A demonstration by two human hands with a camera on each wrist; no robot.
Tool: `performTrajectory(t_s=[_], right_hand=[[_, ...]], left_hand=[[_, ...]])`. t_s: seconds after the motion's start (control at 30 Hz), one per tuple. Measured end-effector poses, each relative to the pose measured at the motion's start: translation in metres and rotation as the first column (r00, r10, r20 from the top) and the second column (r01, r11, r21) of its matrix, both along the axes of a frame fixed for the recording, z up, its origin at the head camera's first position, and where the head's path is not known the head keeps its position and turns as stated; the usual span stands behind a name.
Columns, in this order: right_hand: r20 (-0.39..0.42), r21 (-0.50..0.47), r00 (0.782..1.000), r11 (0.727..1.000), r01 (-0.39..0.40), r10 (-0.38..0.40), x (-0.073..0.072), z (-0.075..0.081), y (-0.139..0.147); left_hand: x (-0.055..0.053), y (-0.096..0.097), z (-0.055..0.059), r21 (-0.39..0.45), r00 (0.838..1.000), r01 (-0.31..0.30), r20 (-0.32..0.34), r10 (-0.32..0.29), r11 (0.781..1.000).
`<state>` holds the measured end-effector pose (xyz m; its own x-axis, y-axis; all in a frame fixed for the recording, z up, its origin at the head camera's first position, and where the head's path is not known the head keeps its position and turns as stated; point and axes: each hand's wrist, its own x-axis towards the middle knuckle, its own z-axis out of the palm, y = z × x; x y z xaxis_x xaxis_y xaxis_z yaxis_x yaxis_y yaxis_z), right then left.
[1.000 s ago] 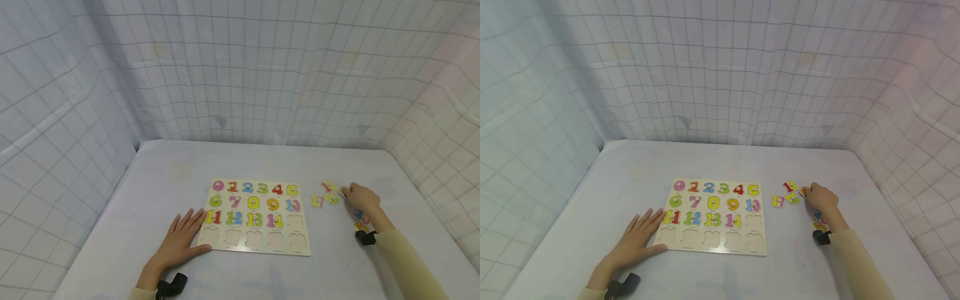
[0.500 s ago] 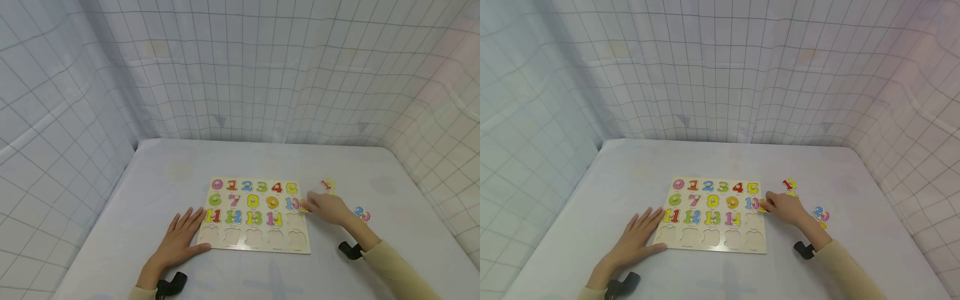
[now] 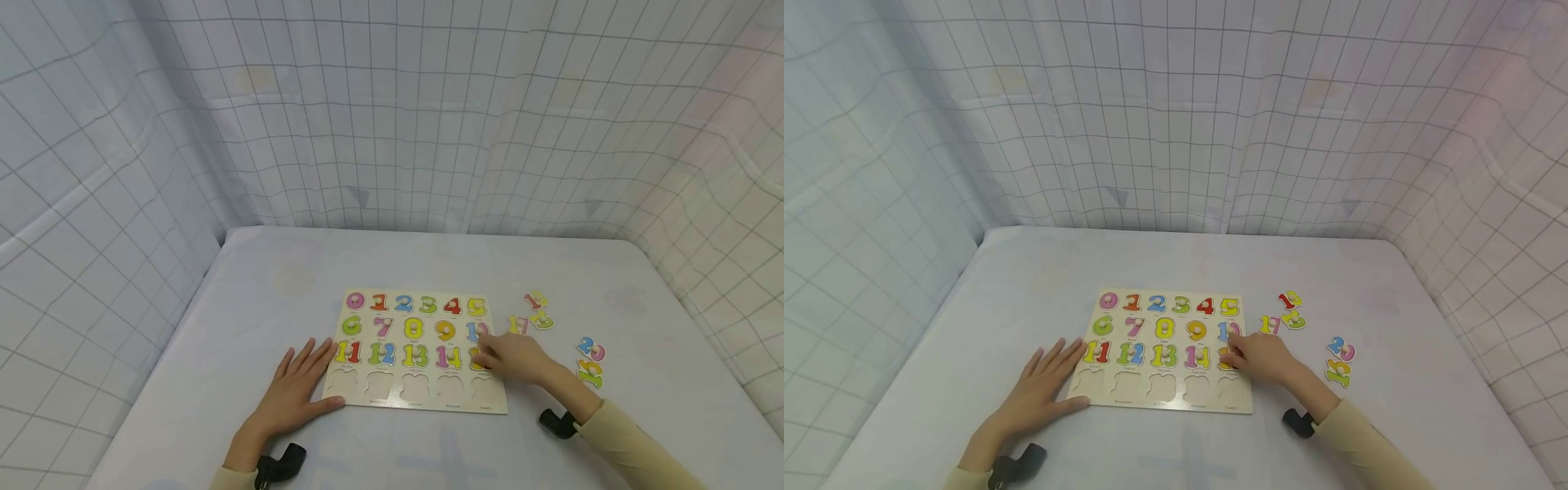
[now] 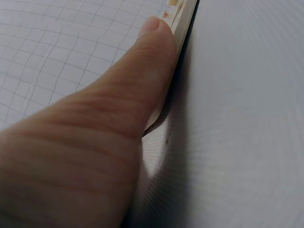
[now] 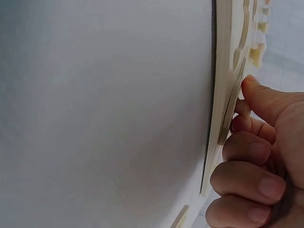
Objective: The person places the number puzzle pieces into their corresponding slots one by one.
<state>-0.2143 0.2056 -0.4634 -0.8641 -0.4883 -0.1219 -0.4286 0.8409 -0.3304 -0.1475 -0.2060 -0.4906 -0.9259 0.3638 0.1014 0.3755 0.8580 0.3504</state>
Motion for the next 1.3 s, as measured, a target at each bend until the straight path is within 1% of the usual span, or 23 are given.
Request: performTrajectory(t_s=[0.2,0.4,0.73,0.83,0.97,1.07,1.2,1.3], right_hand=[[-0.016,-0.005,1.0,1.0,-0.011,0.01,0.001,-0.002,-0.002],[-0.025,-0.019,0.999,1.0,-0.021,0.021,0.002,-0.002,-0.002],[-0.013,-0.009,1.0,1.0,0.02,-0.02,0.01,-0.001,-0.002],[-0.01,-0.013,1.0,1.0,0.028,-0.029,0.013,-0.001,-0.002],[-0.002,-0.024,0.999,0.999,0.039,-0.039,0.018,-0.001,0.002],[0.024,-0.042,0.997,0.996,0.078,-0.077,0.02,0.0,0.008],[0.06,-0.074,0.984,0.982,0.174,-0.169,0.021,0.006,0.024],[0.043,-0.097,0.976,0.971,0.218,-0.215,0.02,0.015,0.041]], left_hand=[[0.0,0.0,0.0,-0.005,1.0,-0.001,0.002,0.001,1.0],[0.0,0.0,-0.001,0.015,1.0,0.0,-0.025,0.0,1.0],[0.001,0.001,-0.001,0.009,1.0,-0.001,-0.005,0.001,1.0],[0.0,0.001,-0.002,0.01,1.0,-0.002,-0.011,0.002,1.0],[0.0,0.0,-0.004,0.002,1.0,-0.008,0.001,0.008,1.0],[-0.001,0.0,-0.006,-0.007,1.0,-0.011,0.012,0.011,1.0],[-0.002,-0.001,-0.008,-0.012,1.0,-0.011,0.008,0.011,1.0],[-0.003,-0.002,-0.007,-0.016,1.0,-0.011,0.007,0.011,1.0]])
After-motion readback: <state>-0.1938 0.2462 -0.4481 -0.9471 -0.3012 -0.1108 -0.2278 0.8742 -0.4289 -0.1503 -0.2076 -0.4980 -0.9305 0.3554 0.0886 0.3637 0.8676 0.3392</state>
